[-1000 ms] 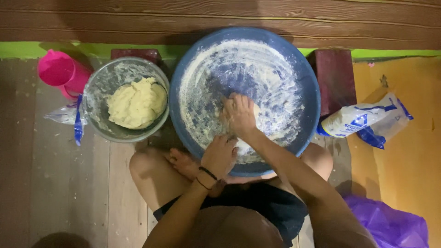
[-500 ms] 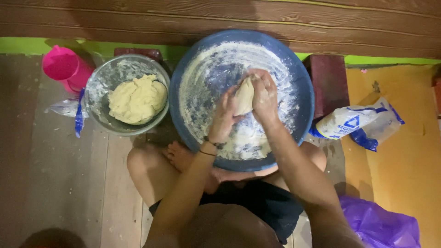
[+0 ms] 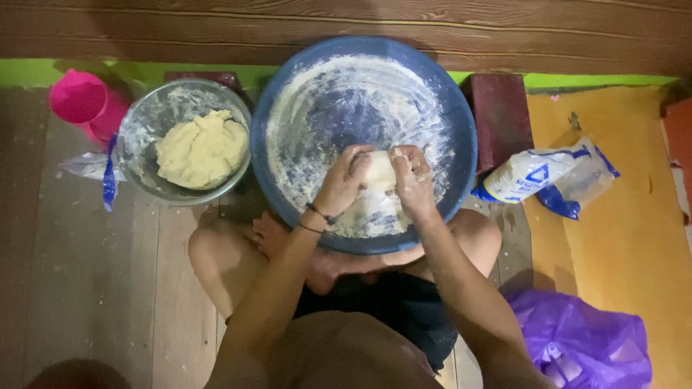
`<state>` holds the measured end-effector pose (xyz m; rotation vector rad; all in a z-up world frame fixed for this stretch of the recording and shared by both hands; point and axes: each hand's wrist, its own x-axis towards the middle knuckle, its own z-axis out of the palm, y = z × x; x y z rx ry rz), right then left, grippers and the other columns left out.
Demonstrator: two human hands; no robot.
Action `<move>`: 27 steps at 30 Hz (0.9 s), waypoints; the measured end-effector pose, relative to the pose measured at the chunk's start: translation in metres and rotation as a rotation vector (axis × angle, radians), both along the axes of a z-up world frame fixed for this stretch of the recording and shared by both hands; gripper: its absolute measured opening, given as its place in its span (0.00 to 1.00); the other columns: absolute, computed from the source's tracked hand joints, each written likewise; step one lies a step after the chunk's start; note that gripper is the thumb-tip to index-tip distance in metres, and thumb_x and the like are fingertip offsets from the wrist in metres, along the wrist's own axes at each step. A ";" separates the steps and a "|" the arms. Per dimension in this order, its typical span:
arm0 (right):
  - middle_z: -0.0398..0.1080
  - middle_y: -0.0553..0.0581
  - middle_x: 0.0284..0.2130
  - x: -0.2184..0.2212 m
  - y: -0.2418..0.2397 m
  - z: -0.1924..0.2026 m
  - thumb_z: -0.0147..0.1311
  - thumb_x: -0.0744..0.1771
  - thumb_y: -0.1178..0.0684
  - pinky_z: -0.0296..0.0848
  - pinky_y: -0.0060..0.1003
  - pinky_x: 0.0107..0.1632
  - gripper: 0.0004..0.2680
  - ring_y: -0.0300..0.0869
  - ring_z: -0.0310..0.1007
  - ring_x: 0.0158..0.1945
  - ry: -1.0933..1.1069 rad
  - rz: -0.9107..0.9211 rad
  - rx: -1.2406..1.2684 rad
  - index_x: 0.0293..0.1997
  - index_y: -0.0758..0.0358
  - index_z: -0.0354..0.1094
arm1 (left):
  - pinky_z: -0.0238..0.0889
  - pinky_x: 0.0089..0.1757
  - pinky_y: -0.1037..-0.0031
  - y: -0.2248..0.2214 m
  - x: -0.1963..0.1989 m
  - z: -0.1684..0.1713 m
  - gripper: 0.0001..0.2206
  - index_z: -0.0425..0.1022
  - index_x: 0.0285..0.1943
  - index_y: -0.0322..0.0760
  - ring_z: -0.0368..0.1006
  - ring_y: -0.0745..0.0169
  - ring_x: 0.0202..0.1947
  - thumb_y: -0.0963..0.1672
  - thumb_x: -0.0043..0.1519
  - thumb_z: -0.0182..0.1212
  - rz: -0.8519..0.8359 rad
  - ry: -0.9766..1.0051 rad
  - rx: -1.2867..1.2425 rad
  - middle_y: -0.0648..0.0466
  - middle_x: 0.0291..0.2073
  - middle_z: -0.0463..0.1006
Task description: The person kneads dough in a blue bowl by hand, adds flour from a bag, and rolls portions of the dough into balls.
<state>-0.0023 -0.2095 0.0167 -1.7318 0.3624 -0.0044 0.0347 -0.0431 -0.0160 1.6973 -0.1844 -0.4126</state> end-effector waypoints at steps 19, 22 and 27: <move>0.71 0.74 0.47 -0.015 -0.002 0.001 0.64 0.64 0.46 0.74 0.62 0.54 0.24 0.68 0.73 0.53 -0.105 0.506 -0.532 0.65 0.60 0.59 | 0.64 0.58 0.47 0.020 -0.010 0.057 0.30 0.60 0.68 0.25 0.66 0.29 0.59 0.52 0.67 0.60 -0.316 -0.245 0.277 0.31 0.55 0.71; 0.73 0.69 0.41 -0.004 -0.012 -0.024 0.65 0.64 0.42 0.77 0.59 0.47 0.22 0.64 0.76 0.47 -0.156 0.507 -0.621 0.60 0.56 0.62 | 0.67 0.52 0.50 0.017 -0.011 0.047 0.29 0.60 0.67 0.26 0.69 0.33 0.53 0.51 0.66 0.64 -0.328 -0.290 0.249 0.33 0.51 0.69; 0.72 0.68 0.36 0.003 -0.028 -0.051 0.60 0.64 0.42 0.76 0.59 0.46 0.18 0.64 0.75 0.45 -0.228 0.679 -0.718 0.54 0.59 0.64 | 0.70 0.38 0.56 0.014 -0.005 0.016 0.21 0.66 0.52 0.32 0.72 0.43 0.38 0.52 0.65 0.65 -0.321 -0.389 0.300 0.46 0.36 0.66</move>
